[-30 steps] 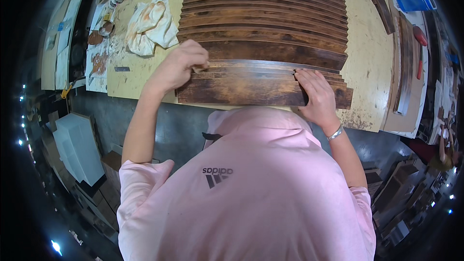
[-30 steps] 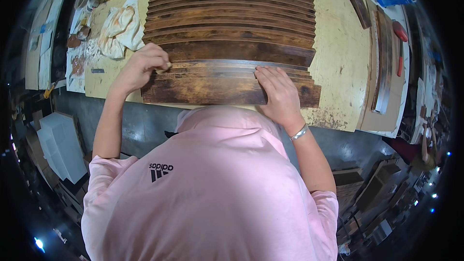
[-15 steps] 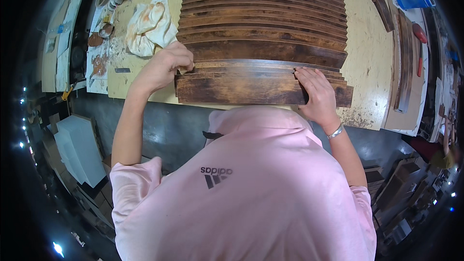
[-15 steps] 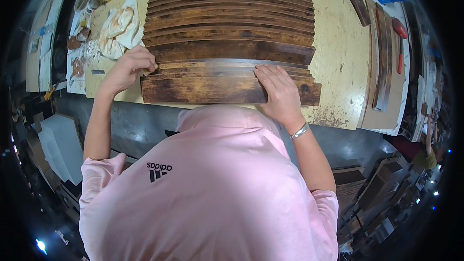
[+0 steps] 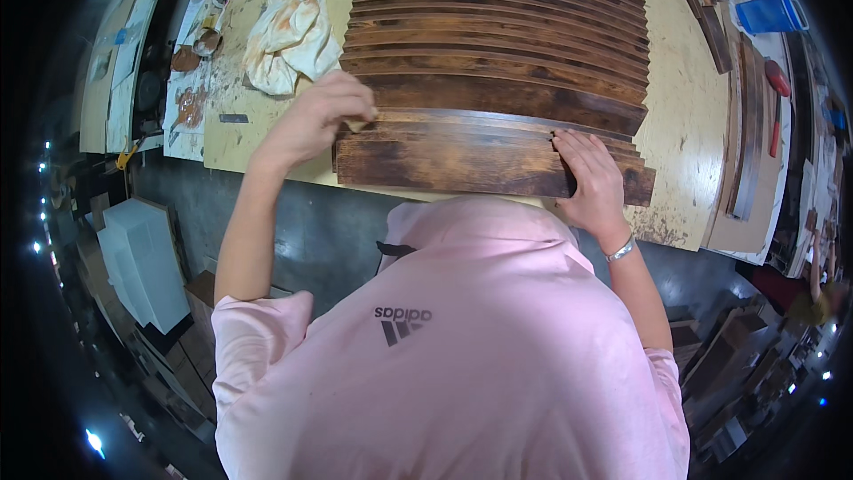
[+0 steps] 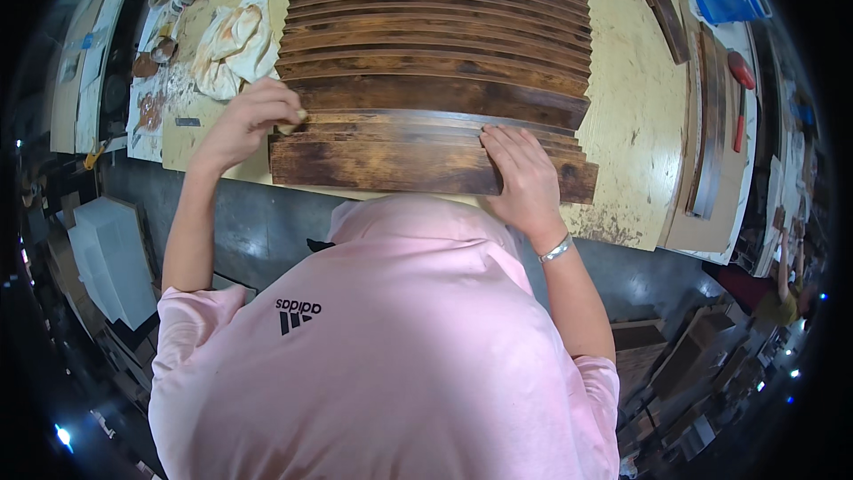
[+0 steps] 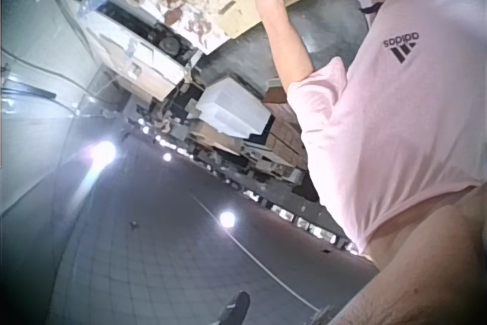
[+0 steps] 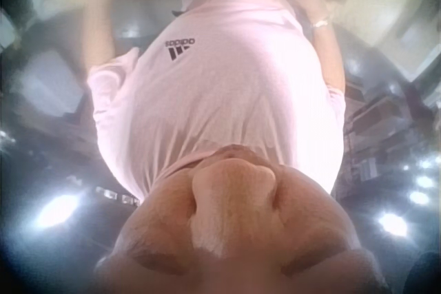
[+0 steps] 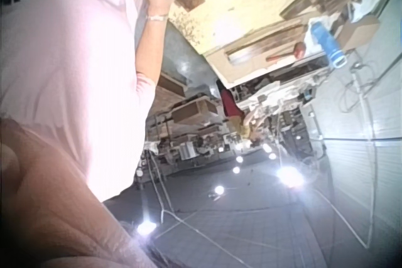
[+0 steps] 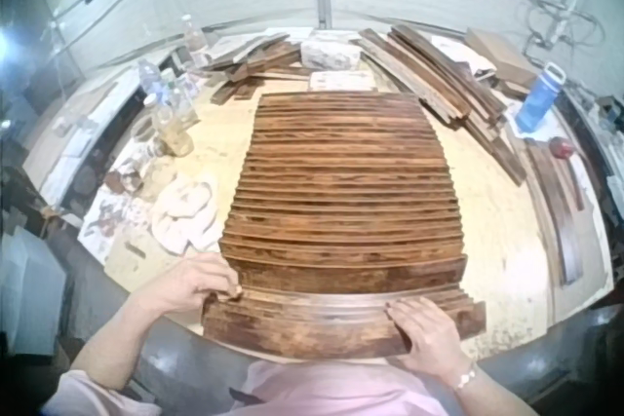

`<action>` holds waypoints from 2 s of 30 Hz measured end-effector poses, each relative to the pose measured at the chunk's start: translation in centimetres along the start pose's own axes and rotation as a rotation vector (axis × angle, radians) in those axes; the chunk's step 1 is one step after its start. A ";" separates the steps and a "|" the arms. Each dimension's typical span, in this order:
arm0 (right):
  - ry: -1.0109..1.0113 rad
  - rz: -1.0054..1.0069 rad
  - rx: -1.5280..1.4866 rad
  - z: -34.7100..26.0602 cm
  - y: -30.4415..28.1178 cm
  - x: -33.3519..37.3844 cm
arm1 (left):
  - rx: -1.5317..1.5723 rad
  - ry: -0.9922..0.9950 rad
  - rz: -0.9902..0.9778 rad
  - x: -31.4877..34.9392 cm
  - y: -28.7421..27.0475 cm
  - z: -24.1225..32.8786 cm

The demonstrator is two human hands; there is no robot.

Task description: The person wipes a slatted wood panel with a cloth and applies a substance using a sponge, then flips several wood slats and rubs them with the sponge.

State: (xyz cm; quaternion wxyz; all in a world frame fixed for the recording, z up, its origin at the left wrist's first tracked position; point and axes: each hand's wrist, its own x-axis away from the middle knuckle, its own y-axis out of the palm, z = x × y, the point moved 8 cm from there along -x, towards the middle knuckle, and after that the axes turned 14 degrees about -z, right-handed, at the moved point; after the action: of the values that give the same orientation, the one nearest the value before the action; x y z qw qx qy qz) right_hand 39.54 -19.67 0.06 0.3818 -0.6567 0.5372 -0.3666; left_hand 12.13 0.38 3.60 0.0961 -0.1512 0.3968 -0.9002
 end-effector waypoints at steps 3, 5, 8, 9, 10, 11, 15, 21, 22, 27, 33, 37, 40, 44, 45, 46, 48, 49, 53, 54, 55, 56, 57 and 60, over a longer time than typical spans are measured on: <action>-0.001 -0.009 -0.021 0.2 0.2 0.0 | 0.046 -0.054 -0.070 0.3 1.1 -0.6; -0.002 -0.014 -0.004 0.3 0.2 0.0 | 0.013 -0.116 -0.111 1.1 1.0 -1.6; 0.005 -0.014 -0.015 0.1 0.1 0.0 | -0.051 -0.277 -0.058 3.1 -0.2 -3.8; 0.010 -0.012 -0.021 0.1 0.1 0.0 | 0.004 -0.246 -0.008 3.2 -0.4 -3.4; 0.008 -0.010 -0.018 0.0 0.2 -0.1 | 0.025 -0.196 -0.004 2.8 -0.2 -2.5; 0.003 -0.012 -0.012 0.1 0.2 0.0 | 0.050 -0.149 0.004 2.4 0.0 -1.4; 0.007 -0.027 -0.025 0.2 0.3 -0.1 | 0.015 -0.215 0.014 3.6 0.1 -3.1; 0.002 -0.035 -0.005 0.2 0.1 -0.2 | 0.077 -0.162 0.067 3.1 -0.4 -2.0; 0.002 -0.037 -0.010 0.2 0.2 -0.2 | 0.085 -0.122 0.035 2.7 -0.1 -1.4; -0.003 -0.024 -0.010 0.0 0.1 -0.2 | 0.077 -0.278 0.117 3.5 -0.5 -3.7; 0.015 -0.039 -0.024 0.0 0.3 -0.3 | 0.014 -0.213 0.213 3.1 -0.8 -3.1; 0.014 -0.026 -0.013 0.0 0.2 -0.1 | 0.034 -0.396 0.564 8.6 -3.5 -11.1; 0.022 -0.038 -0.020 -0.3 0.1 -0.3 | 0.128 -0.616 0.799 15.0 -4.8 -18.9; 0.011 -0.037 -0.017 -0.2 0.3 -0.3 | 0.006 -0.756 0.910 22.2 -6.1 -27.8; 0.010 -0.035 -0.005 -0.2 0.2 -0.3 | -0.003 -0.817 0.921 22.8 -6.4 -28.8; 0.008 -0.033 0.007 -0.3 0.2 -0.3 | -0.013 -0.879 0.932 23.4 -6.6 -29.7; 0.002 -0.047 -0.005 -0.2 0.1 -0.3 | -0.060 -0.936 0.948 25.2 -6.8 -31.4; -0.003 -0.053 -0.011 -0.2 0.1 -0.4 | -0.094 -0.927 0.952 26.1 -6.7 -32.1; 0.020 -0.060 -0.009 -0.1 0.2 -0.3 | -0.138 -0.911 0.992 22.6 -7.0 -28.5; 0.023 -0.062 -0.011 -0.2 0.1 -0.4 | -0.043 -0.874 1.033 22.1 -6.9 -27.6; 0.024 -0.064 -0.013 -0.2 0.1 -0.5 | 0.137 -0.757 1.056 21.3 -5.9 -26.6; 0.029 -0.064 -0.010 -0.2 0.1 -0.4 | 0.314 -0.633 1.068 19.8 -4.7 -24.4; 0.033 -0.063 -0.006 -0.2 0.2 -0.5 | 0.490 -0.505 1.074 18.3 -3.4 -22.1; 0.042 -0.080 0.011 0.0 0.6 -0.3 | 0.553 -0.539 0.807 13.9 1.0 -14.9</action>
State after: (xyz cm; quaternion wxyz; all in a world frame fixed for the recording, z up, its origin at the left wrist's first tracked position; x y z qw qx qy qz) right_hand 39.26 -19.47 -0.51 0.3591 -0.6676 0.5166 -0.3981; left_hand -6.01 5.89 -3.91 0.5675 -0.1814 0.1335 -0.7920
